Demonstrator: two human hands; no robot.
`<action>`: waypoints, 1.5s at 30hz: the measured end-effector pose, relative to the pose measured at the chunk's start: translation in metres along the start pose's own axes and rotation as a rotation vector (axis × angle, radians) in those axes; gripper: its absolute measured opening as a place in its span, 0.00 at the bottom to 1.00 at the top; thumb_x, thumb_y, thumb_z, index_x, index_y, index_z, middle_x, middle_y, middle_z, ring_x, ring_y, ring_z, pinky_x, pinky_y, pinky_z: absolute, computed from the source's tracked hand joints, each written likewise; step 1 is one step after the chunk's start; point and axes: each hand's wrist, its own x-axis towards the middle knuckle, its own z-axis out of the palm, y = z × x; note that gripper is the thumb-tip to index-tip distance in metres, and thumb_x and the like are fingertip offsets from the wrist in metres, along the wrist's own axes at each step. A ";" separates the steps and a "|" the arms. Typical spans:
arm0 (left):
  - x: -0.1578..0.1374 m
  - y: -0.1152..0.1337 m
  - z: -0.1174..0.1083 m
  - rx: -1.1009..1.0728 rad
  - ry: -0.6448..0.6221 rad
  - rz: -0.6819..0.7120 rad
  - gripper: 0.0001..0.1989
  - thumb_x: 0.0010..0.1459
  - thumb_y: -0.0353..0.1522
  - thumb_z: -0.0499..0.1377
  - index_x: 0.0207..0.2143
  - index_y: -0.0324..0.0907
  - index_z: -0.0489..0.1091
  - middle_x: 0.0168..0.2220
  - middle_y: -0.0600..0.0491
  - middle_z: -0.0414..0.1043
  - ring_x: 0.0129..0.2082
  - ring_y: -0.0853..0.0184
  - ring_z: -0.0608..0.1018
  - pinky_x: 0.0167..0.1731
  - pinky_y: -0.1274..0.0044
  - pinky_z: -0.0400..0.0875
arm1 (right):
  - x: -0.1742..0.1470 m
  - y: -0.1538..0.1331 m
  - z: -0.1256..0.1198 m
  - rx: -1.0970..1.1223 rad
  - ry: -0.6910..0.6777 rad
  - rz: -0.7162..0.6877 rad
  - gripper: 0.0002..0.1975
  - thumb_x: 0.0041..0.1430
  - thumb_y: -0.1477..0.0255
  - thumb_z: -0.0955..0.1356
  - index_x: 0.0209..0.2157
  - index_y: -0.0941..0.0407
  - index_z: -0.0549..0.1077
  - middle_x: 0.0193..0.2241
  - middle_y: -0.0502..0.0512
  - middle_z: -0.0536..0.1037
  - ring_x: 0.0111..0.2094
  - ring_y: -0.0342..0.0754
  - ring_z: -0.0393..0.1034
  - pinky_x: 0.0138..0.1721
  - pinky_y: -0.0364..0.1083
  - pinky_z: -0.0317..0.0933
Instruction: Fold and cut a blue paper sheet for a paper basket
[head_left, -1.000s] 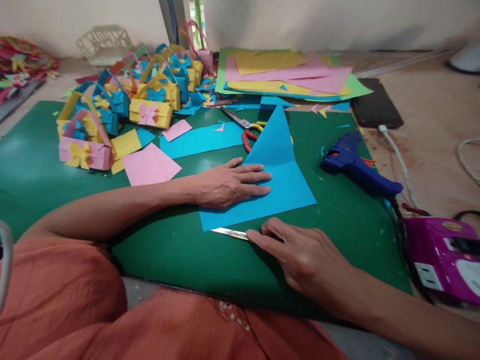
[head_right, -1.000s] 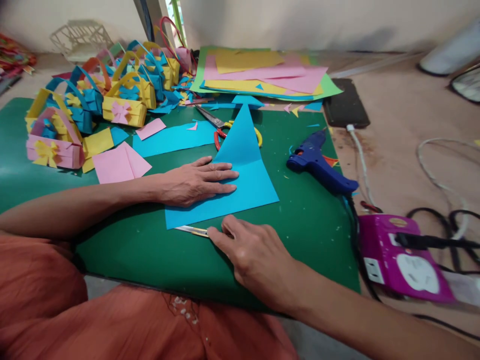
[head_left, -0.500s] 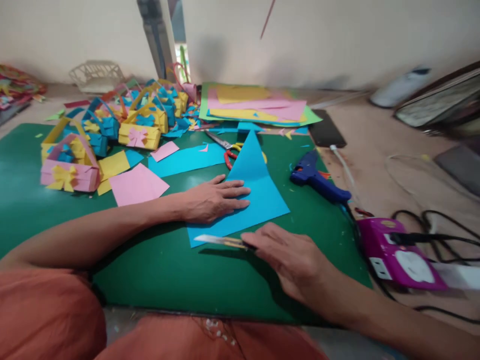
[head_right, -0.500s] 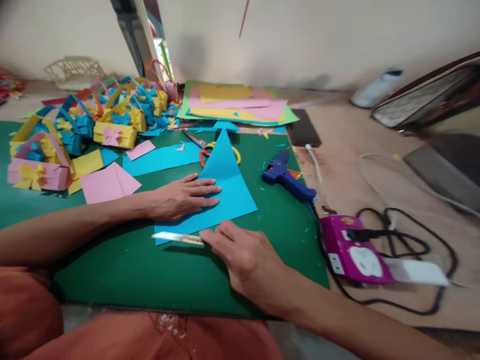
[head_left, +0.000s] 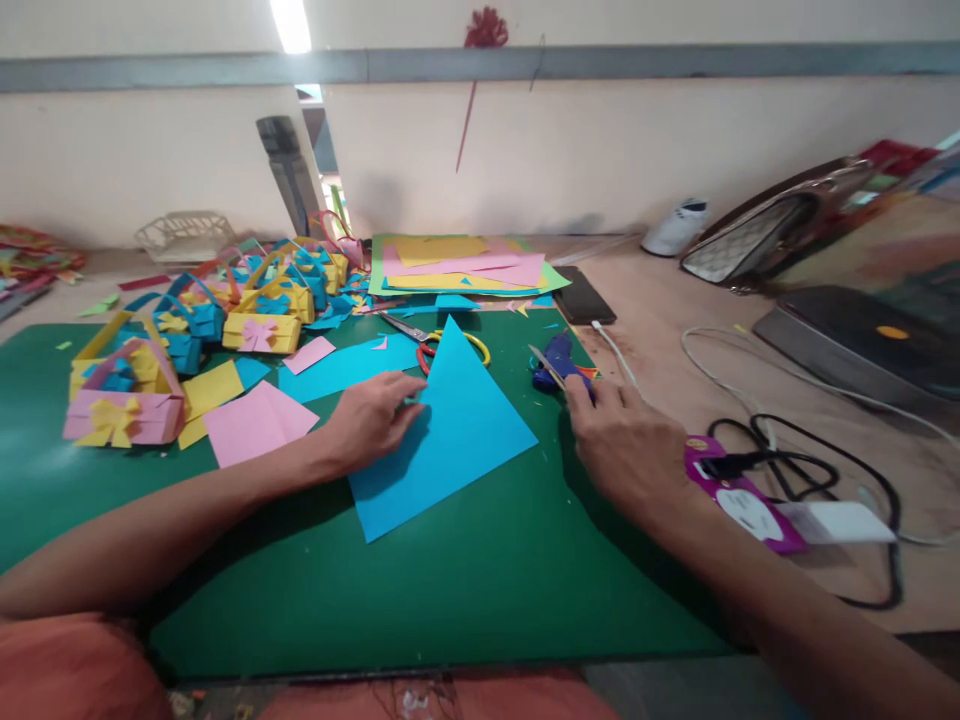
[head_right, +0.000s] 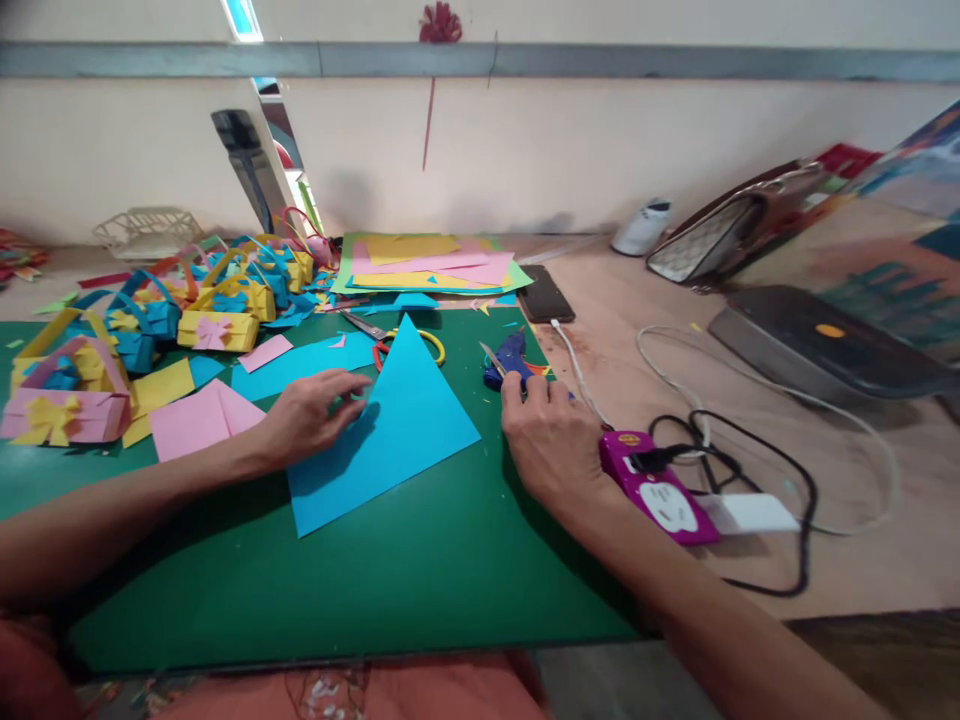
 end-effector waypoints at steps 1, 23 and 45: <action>0.002 -0.001 -0.002 -0.008 -0.017 -0.078 0.13 0.60 0.34 0.54 0.45 0.38 0.69 0.38 0.46 0.75 0.36 0.63 0.76 0.36 0.71 0.72 | 0.000 -0.001 -0.002 0.054 -0.020 -0.016 0.17 0.63 0.78 0.56 0.47 0.62 0.71 0.34 0.65 0.77 0.35 0.56 0.72 0.24 0.46 0.50; -0.008 0.026 -0.009 -0.263 -0.283 -0.279 0.19 0.55 0.34 0.58 0.50 0.40 0.66 0.41 0.47 0.74 0.40 0.61 0.75 0.38 0.73 0.68 | 0.001 -0.027 0.016 0.296 -0.143 -0.133 0.19 0.63 0.75 0.61 0.56 0.57 0.63 0.42 0.59 0.75 0.41 0.51 0.70 0.26 0.43 0.59; 0.029 -0.063 -0.059 0.396 0.115 -0.481 0.21 0.57 0.31 0.48 0.53 0.36 0.62 0.29 0.50 0.72 0.31 0.61 0.75 0.32 0.75 0.65 | -0.007 -0.026 0.031 0.264 0.063 -0.216 0.22 0.58 0.81 0.62 0.55 0.61 0.64 0.36 0.58 0.76 0.36 0.50 0.69 0.27 0.43 0.61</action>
